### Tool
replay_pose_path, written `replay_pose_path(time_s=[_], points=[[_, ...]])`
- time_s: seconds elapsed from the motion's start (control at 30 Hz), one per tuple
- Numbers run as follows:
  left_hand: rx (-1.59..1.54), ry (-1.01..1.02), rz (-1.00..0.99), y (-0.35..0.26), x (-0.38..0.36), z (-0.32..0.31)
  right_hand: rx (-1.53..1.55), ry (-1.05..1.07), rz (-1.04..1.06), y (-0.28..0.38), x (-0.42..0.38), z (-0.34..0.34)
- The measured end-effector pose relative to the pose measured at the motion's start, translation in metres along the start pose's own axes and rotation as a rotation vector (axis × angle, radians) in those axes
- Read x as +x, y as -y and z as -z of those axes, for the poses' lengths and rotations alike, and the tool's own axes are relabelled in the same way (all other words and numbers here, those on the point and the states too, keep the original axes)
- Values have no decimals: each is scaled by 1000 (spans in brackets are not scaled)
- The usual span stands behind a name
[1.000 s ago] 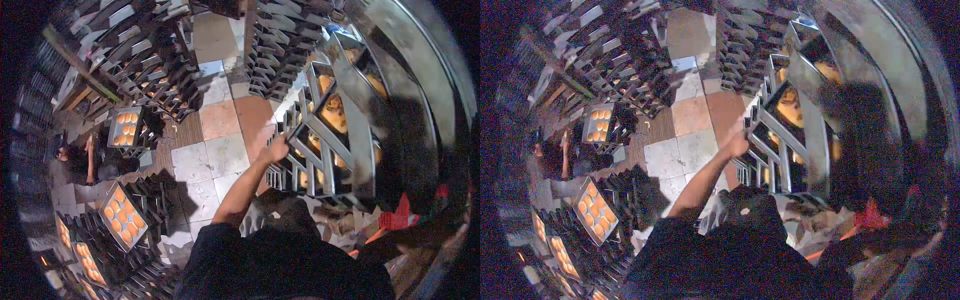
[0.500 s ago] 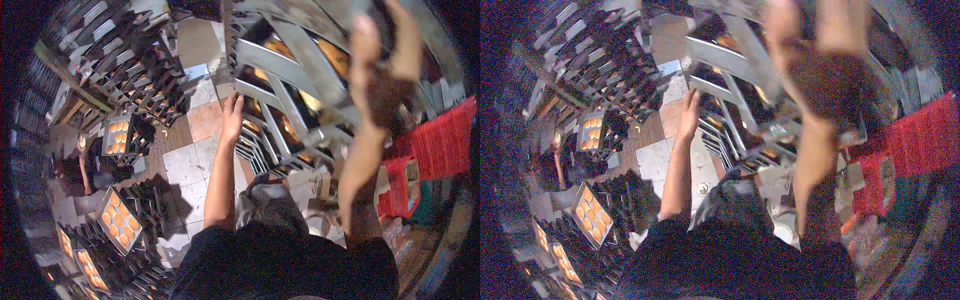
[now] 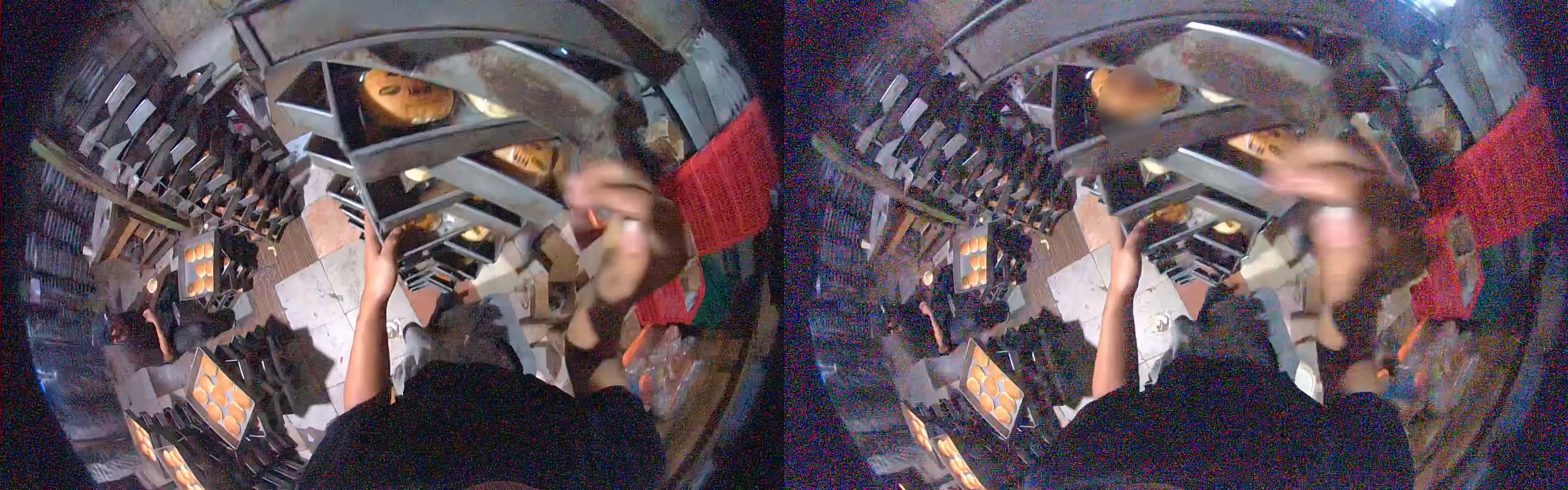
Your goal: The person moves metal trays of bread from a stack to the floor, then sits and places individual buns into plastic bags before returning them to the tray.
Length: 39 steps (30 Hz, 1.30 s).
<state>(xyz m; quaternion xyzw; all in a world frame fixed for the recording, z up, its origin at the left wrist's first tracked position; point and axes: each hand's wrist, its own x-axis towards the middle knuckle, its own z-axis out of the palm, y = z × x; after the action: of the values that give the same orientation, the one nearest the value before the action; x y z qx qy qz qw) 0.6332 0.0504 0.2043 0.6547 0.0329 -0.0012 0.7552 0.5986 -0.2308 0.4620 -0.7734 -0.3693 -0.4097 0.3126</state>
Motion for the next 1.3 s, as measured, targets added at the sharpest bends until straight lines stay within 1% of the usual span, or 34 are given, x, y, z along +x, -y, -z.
replay_pose_path(time_s=[0.03,0.07,0.13,0.2,0.23,0.27,0.3,0.33,0.37,0.43,0.47,0.5,0.53,0.57,0.6,0.63,0.67,0.7,0.77,0.8,0.83,0.87,0.9,0.93,0.97,1.0,1.03,1.07,1.13,1.17,1.2,1.23,1.27,1.3], points=[[-22,-6,68,-16,-5,-5,33,-81,-90,-26,-23,23],[-1,-59,15,-11,-5,-8,76,-201,-213,-57,-45,43],[30,-140,-35,-1,-10,-11,285,-614,-528,-126,-99,50],[39,-182,74,-1,-10,-15,479,-826,-822,-179,-96,45],[37,-229,54,-1,-10,-19,445,-799,-1084,-200,-95,49],[22,-288,11,0,-9,-24,381,-668,-1138,-232,-107,45],[5,-352,-35,4,-9,-28,454,-734,-1232,-264,-121,34],[30,-455,-28,24,-7,-25,526,-828,-1162,-287,-136,21],[240,-520,-74,-1,-15,-40,543,-692,-1128,-308,-153,13],[453,-688,124,-31,-33,-74,469,-316,-890,-346,-197,-2],[675,-881,145,-27,-43,-97,478,-187,-774,-363,-213,-9],[912,-1067,192,-27,-50,-118,593,-107,-872,-336,-188,-6],[940,-1197,129,-25,-55,-146,653,-49,-873,-338,-184,-12],[774,-1180,204,-39,-60,-176,746,4,-886,-340,-180,-18],[675,-1150,140,-45,-60,-211,845,56,-899,-339,-179,-24],[407,-971,155,-49,-59,-231,972,68,-890,-337,-179,-27],[408,-982,170,-33,-50,-246,768,290,-953,-310,-155,-20],[418,-908,217,-51,-45,-259,716,393,-916,-314,-158,-23],[421,-956,244,-55,-26,-271,610,588,-820,-324,-162,-30],[375,-1007,197,-50,-22,-271,667,427,-900,-314,-153,-40],[332,-1049,154,-38,-21,-266,518,458,-657,-327,-162,-42],[347,-1070,-10,-21,-19,-259,354,446,-425,-340,-171,-44],[356,-1087,-174,-1,-17,-252,164,575,-143,-350,-178,-39],[198,-1064,-162,14,-14,-244,-6,633,155,-360,-186,-35],[137,-1073,-165,19,-13,-239,512,510,-362,-328,-165,-39],[75,-1082,-168,24,-12,-235,768,461,-618,-312,-152,-38],[1,-1055,-228,22,-15,-235,1017,339,-876,-295,-140,-37],[-110,-963,-275,16,-22,-235,994,437,-930,-289,-134,-31],[-181,-834,-209,-2,-52,-231,965,542,-976,-276,-125,-26],[-332,-771,-188,-15,-73,-224,972,513,-1030,-267,-121,-25],[-253,-911,-207,24,-84,-197,976,494,-1056,-270,-124,-25],[-259,-1003,-254,62,-93,-161,980,474,-1081,-273,-127,-25],[-193,-1167,-196,81,-102,-141,887,492,-858,-285,-133,-30],[-202,-1266,-117,106,-108,-121,834,506,-739,-291,-136,-31]])
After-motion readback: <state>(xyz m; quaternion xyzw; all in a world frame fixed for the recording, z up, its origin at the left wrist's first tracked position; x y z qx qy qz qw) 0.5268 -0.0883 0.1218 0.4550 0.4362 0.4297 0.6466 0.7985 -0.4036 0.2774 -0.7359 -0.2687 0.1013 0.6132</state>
